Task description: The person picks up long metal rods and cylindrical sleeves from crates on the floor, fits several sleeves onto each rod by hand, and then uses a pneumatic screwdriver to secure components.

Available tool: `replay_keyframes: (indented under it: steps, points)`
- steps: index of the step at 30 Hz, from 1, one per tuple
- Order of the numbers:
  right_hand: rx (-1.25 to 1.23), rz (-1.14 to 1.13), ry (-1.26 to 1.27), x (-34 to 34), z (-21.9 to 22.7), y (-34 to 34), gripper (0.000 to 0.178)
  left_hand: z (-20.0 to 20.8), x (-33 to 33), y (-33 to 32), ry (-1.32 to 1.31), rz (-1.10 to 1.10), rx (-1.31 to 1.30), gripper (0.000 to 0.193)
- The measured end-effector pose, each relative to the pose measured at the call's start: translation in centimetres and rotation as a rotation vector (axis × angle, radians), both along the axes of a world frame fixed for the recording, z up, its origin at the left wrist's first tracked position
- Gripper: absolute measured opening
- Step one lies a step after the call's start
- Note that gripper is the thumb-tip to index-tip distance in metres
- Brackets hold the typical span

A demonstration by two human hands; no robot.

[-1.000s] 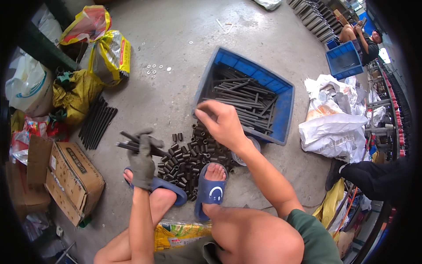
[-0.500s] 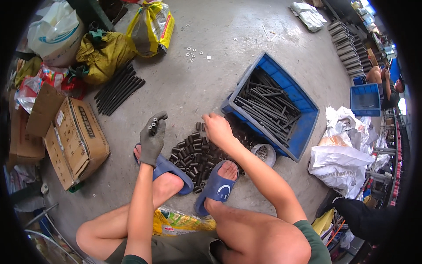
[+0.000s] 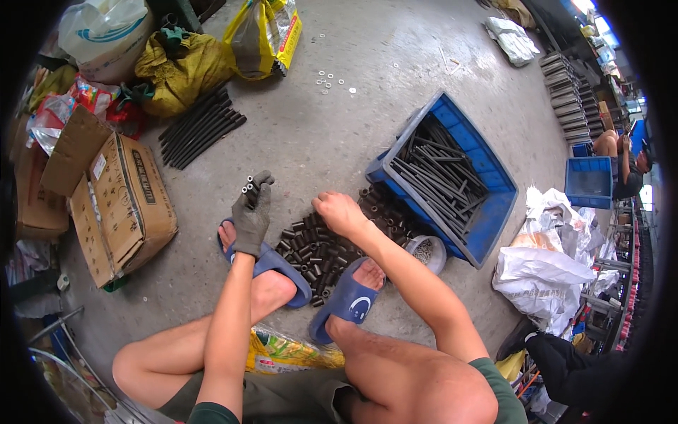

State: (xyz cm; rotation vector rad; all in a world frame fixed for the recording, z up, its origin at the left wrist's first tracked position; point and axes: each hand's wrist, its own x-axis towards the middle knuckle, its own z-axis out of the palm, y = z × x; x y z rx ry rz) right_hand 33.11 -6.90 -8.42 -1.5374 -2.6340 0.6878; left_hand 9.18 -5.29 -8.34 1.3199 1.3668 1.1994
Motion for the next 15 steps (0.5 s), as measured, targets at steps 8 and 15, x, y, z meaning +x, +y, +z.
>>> replay_keyframes:
  steps: [8, 15]
  points:
    - [0.038, -0.074, 0.436, 1.1, 5.7, -1.3, 0.036, -1.1, -1.2, 0.2, -0.034, 0.087, -0.017, 0.032]
    - [-0.354, -0.707, 0.979, 4.1, 4.3, -3.1, 0.025, -0.3, -0.8, 0.4, -0.232, 0.142, -0.131, 0.026]
